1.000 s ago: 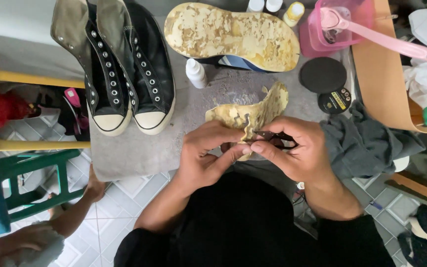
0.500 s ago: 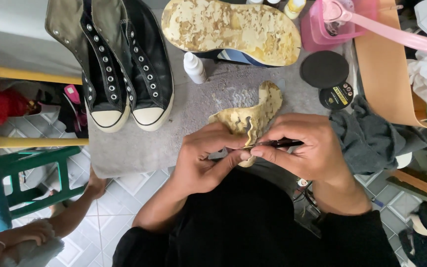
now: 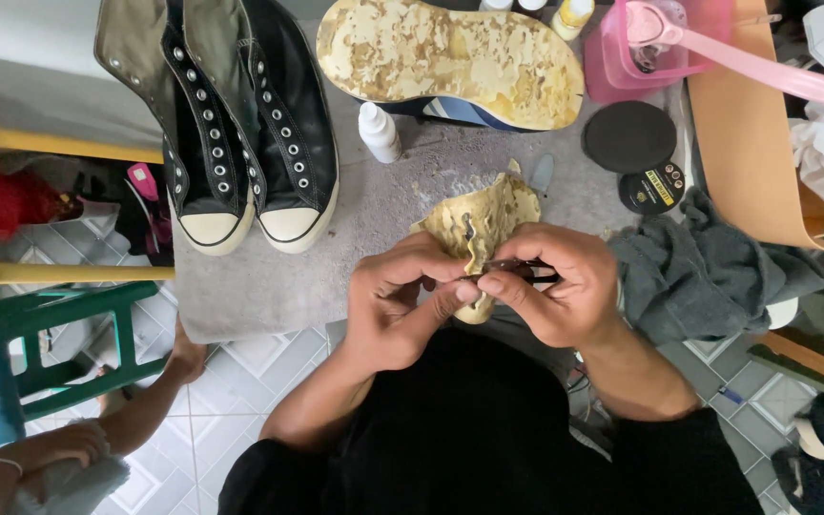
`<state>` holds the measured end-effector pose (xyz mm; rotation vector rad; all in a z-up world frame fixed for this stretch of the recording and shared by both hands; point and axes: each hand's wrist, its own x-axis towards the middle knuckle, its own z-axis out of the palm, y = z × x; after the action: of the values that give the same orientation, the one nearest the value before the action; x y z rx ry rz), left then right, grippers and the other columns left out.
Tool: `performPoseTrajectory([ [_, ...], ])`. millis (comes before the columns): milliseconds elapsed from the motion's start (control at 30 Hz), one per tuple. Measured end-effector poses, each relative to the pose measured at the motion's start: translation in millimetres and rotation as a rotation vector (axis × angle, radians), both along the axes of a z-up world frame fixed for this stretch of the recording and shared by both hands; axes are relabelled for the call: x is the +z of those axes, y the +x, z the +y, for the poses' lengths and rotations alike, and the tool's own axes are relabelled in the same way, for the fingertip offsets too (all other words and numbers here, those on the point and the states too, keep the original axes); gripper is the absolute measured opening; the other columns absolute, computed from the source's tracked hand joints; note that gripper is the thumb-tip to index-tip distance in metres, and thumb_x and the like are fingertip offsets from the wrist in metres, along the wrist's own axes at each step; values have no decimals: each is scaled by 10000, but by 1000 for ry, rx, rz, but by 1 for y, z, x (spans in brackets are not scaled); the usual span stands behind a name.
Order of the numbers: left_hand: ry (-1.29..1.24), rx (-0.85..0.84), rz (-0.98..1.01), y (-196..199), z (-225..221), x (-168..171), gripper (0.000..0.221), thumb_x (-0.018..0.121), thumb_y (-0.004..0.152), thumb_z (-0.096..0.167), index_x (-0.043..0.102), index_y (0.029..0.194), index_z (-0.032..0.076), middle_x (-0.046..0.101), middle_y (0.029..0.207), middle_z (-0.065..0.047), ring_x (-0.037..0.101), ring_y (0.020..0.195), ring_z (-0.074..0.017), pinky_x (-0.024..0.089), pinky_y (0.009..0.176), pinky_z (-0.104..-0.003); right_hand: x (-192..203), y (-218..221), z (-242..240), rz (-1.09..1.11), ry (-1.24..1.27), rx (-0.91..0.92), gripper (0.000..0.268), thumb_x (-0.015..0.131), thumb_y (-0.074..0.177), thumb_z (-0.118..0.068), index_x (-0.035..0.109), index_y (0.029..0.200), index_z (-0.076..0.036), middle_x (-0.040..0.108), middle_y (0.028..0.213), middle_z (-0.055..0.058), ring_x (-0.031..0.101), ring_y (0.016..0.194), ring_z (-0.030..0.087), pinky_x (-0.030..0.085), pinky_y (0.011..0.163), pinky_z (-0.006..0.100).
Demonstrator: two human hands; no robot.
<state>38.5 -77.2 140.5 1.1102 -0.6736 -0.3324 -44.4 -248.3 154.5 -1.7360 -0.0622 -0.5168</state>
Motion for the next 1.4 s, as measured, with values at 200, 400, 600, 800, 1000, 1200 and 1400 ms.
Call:
performPoseTrajectory([
  [200,-3,-12,18,-3,-1,-1,129,817,827,-43,765,945,-35,620,688,-95,572,653,-174,480,618,-279,0,3,-1,-27,8,28,161,817,878,-53,703,790,20,567,596,90,475,459,157,422,465,276],
  [400,-4,-8,-41,-3,0,-6,189,820,817,-52,772,999,-38,619,665,-101,565,635,-180,490,608,-273,11,11,-11,-69,-71,126,177,834,857,-85,711,751,-16,555,578,69,500,436,162,442,456,274],
  [600,50,25,-113,-1,1,12,142,805,840,-29,775,979,-25,632,656,-99,571,622,-192,502,602,-278,5,8,-11,-59,-103,96,159,822,873,-94,721,780,-15,554,578,73,516,436,178,448,455,280],
  [800,19,72,-103,-5,-3,1,140,790,860,-27,775,998,-34,648,669,-109,575,640,-204,503,613,-294,-14,-1,0,-49,10,14,130,779,902,-52,706,810,4,568,589,76,471,438,144,436,448,273],
  [1000,-46,92,-68,-9,-7,-7,123,788,860,-36,774,981,-47,632,661,-103,548,652,-183,492,615,-293,-32,-4,4,-99,48,-57,162,762,923,-54,672,827,41,551,593,96,439,446,140,412,442,273],
  [1200,-57,120,-67,-9,-9,-6,108,791,856,-35,770,961,-51,643,674,-112,543,645,-184,493,621,-300,-27,-3,16,-95,79,-110,170,742,944,-69,669,829,33,534,581,90,379,447,106,374,429,239],
  [1400,-127,85,15,-9,-10,-15,117,782,857,-61,753,968,-86,618,656,-119,525,638,-175,489,619,-314,-35,-4,12,-69,68,-119,183,772,918,-90,669,824,28,527,580,83,389,467,90,379,431,228],
])
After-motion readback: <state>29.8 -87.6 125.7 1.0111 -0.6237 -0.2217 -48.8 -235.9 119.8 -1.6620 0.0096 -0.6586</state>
